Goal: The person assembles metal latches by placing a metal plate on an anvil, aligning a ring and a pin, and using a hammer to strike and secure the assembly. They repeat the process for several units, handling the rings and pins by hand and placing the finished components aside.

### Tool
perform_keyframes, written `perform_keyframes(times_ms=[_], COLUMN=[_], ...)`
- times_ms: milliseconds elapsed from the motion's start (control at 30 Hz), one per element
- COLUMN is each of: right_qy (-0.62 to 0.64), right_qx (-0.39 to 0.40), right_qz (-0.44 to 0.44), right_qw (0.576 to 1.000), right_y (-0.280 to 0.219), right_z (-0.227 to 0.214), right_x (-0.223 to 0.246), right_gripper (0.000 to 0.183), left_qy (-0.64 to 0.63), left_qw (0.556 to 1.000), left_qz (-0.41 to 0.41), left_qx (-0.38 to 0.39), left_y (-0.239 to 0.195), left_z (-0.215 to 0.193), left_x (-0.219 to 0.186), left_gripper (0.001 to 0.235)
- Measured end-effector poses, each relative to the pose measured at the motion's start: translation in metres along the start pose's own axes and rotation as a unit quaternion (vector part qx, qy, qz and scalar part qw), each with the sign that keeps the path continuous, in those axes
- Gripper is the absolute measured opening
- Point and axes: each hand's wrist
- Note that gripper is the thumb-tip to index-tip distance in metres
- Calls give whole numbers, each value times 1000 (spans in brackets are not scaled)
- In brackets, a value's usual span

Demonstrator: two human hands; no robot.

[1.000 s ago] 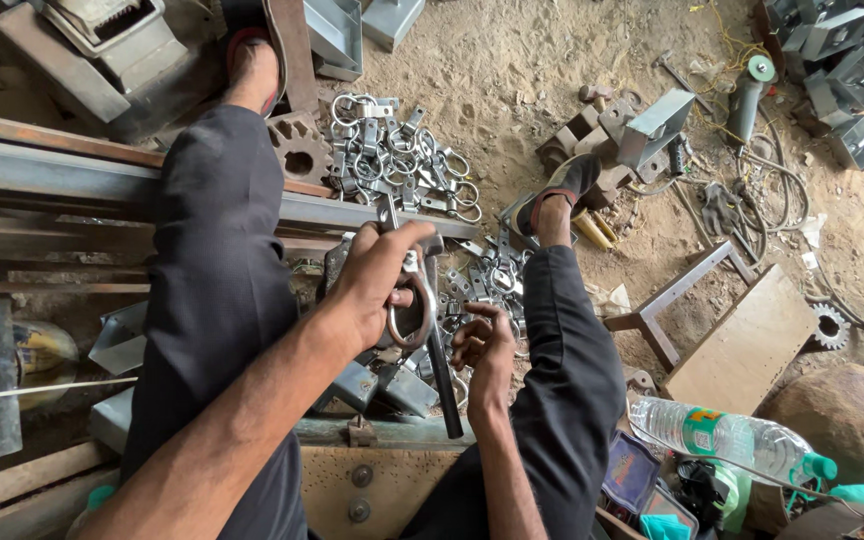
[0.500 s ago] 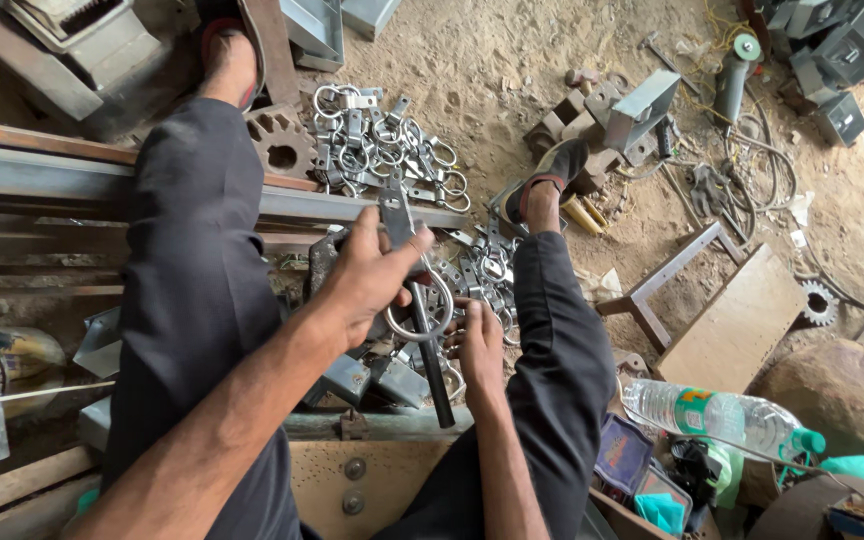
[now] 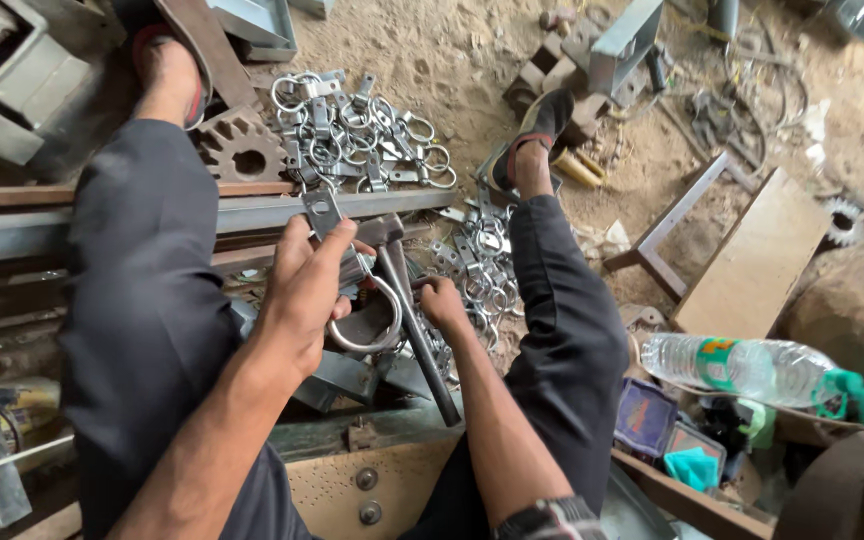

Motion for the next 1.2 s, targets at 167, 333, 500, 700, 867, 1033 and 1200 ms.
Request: perform_keyframes(times_ms=[167,333,500,700,867,1033,1200], right_qy=[-45,-136,-149,-128,-193,-237,-230], right_qx=[85,163,171,225,235,280,319], right_qz=[10,-60,65,15,97,37,52], right_qw=[995,975,972,966,948,929,918], right_y=[19,33,45,56,57,65,64], right_z=[44,73,92,113,117,130,123], right_x=[-56,-90,-111,-123,-127,-134,-128], right_gripper=[37,42,47,51,52,54,54], left_qy=[-23,-2,-10,45,69,93,67], left_qw=[999,998,999,998,996,994,996], left_qz=[-31,-63,-21,-30,-35,-29,-33], left_qx=[2,-10,34,-20,-33,-38,-39], left_y=[-1,-6,-1,5,4,6,1], left_z=[1,-1,-13,-16,-14,-13,-10], left_x=[-6,-16,-12,-17,-18,-18,-21], left_gripper=[12,16,21,20,23,29,29])
Point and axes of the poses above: each hand's wrist, its own y-axis towards the middle knuckle, its own z-axis out of the palm, x = y × z, and after that the axes turned 10 degrees about -x, right-handed
